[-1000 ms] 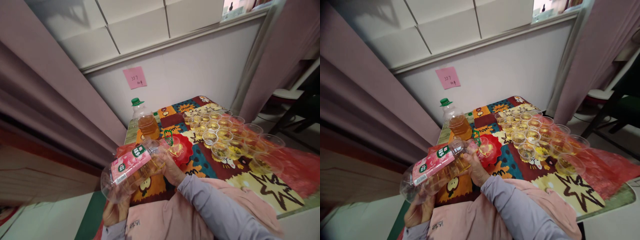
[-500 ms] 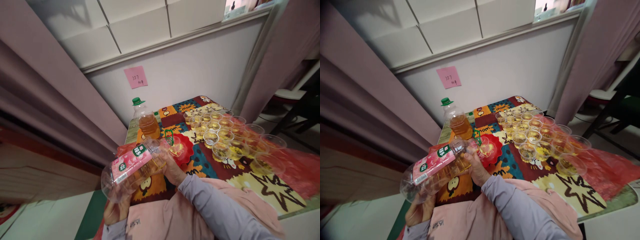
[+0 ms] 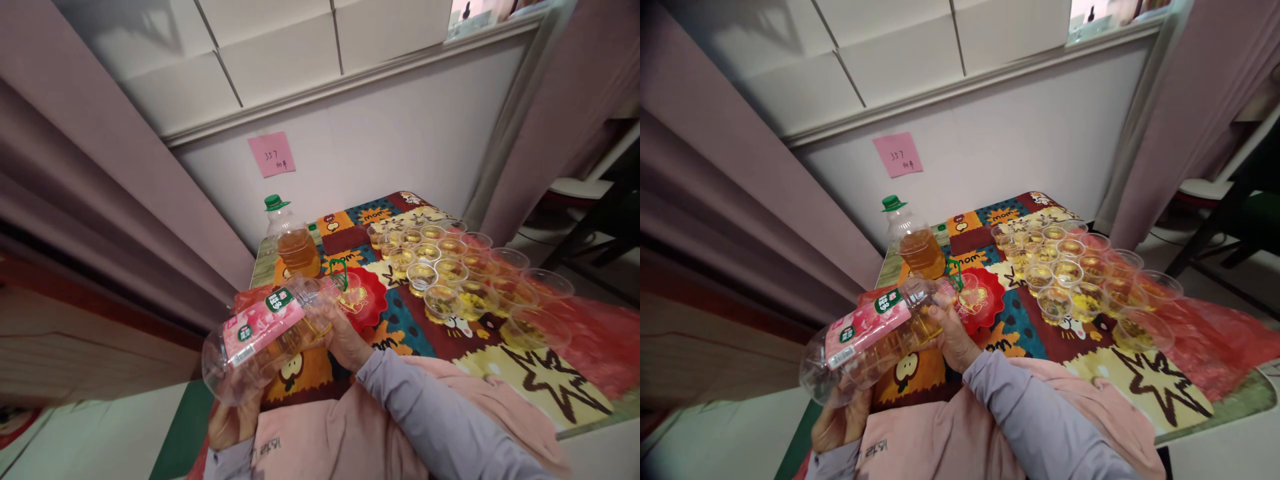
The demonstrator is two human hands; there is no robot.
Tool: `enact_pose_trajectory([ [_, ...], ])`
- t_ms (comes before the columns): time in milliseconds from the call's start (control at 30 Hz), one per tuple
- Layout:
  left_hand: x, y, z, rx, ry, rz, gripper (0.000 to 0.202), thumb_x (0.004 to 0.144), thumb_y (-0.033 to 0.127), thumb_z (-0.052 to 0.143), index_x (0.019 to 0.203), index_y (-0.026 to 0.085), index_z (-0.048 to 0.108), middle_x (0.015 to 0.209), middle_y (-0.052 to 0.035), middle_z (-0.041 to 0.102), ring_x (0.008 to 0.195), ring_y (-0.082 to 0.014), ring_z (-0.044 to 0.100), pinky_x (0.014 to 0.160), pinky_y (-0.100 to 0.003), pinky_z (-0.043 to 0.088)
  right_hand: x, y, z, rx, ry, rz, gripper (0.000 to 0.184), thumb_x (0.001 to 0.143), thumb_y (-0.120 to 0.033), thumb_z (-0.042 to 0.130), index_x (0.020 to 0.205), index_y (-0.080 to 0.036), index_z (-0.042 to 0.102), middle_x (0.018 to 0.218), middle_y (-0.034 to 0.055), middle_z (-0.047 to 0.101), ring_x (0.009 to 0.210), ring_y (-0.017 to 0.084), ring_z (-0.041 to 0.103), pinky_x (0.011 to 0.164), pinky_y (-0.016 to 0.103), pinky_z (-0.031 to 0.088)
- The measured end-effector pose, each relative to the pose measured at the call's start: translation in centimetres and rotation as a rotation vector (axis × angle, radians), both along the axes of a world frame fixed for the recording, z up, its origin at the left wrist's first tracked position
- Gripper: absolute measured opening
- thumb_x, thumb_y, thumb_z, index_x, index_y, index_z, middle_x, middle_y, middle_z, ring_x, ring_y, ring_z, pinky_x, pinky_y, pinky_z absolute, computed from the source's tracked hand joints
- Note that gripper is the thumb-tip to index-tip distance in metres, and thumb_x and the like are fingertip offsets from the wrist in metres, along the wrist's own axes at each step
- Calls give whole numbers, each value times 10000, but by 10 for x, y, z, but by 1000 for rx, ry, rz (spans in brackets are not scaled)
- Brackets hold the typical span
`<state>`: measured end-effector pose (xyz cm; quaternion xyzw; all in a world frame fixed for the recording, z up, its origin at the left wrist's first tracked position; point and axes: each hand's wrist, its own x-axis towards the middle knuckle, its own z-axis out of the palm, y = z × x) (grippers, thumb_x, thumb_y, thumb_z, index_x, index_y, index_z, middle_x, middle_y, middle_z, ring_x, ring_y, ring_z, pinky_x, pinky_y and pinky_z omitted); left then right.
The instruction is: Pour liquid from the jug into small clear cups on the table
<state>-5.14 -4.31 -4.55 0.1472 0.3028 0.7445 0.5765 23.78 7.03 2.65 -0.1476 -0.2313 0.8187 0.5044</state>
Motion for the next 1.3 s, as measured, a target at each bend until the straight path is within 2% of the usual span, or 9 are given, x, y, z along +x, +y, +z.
enact_pose_trajectory([
  [133, -1, -1, -2, 36, 7, -18, 630, 944, 187, 472, 1571, 250, 499, 1455, -100, 689, 1344, -276, 652, 1079, -406, 582, 0, 0, -1, 4, 3, 3, 651, 789, -623, 832, 1293, -303, 574, 1311, 36, 727, 992, 250, 773, 668, 385, 693],
  [233, -3, -2, -4, 41, 28, -48, 603, 953, 190, 461, 1544, 280, 537, 1452, -68, 695, 1363, -253, 637, 1094, -371, 567, 0, 0, -1, 4, -4, 0, 654, 790, -630, 827, 1293, -301, 570, 1300, 34, 729, 970, 245, 775, 662, 387, 691],
  [333, -5, -2, -6, 50, 35, -64, 642, 929, 163, 461, 1547, 321, 531, 1430, -39, 712, 1322, -234, 668, 1044, -346, 595, 0, 0, 0, -5, -3, 2, 678, 774, -635, 839, 1301, -312, 561, 1300, 25, 726, 978, 248, 773, 645, 378, 686],
  [533, -7, -4, -5, 14, -31, -77, 633, 942, 182, 465, 1559, 315, 506, 1445, -55, 701, 1263, -255, 706, 908, -322, 653, -1, 0, 0, 9, 5, 7, 663, 798, -626, 817, 1332, -309, 583, 1307, 35, 733, 1028, 259, 766, 634, 358, 677],
  [767, -9, -3, -8, 36, -2, -105, 608, 926, 152, 472, 1507, 302, 572, 1423, -45, 715, 1250, -254, 712, 900, -298, 651, -1, 0, -2, 2, 6, 5, 632, 789, -621, 827, 1279, -288, 605, 1308, 41, 733, 1001, 259, 770, 640, 374, 683],
  [833, -12, -3, -9, 42, -24, -119, 611, 938, 156, 465, 1522, 312, 556, 1424, -40, 715, 1282, -252, 694, 925, -297, 644, -1, 0, -1, -3, 7, 3, 644, 785, -623, 829, 1285, -290, 598, 1296, 42, 739, 1006, 262, 770, 634, 367, 680],
  [1000, -17, -4, -13, 82, -49, -139, 726, 936, 109, 431, 1632, 313, 397, 1474, -79, 676, 1343, -277, 650, 1001, -373, 626, -1, -1, 0, -11, -5, 3, 685, 779, -636, 832, 1317, -302, 573, 1313, 42, 731, 1028, 262, 765, 634, 358, 681],
  [1133, -9, -4, -11, 134, -51, -121, 765, 946, 115, 428, 1669, 332, 307, 1525, -73, 632, 1328, -267, 661, 992, -356, 628, 0, -1, 1, 0, -6, 10, 658, 789, -639, 825, 1294, -297, 577, 1310, 44, 733, 1012, 259, 769, 634, 352, 681],
  [1300, -1, -5, -4, 76, -31, -62, 739, 942, 131, 457, 1652, 311, 360, 1507, -78, 650, 1303, -256, 681, 1040, -363, 606, 0, -2, 3, 2, 7, 0, 647, 803, -618, 820, 1316, -314, 570, 1331, 36, 728, 1035, 268, 771, 657, 382, 690],
])
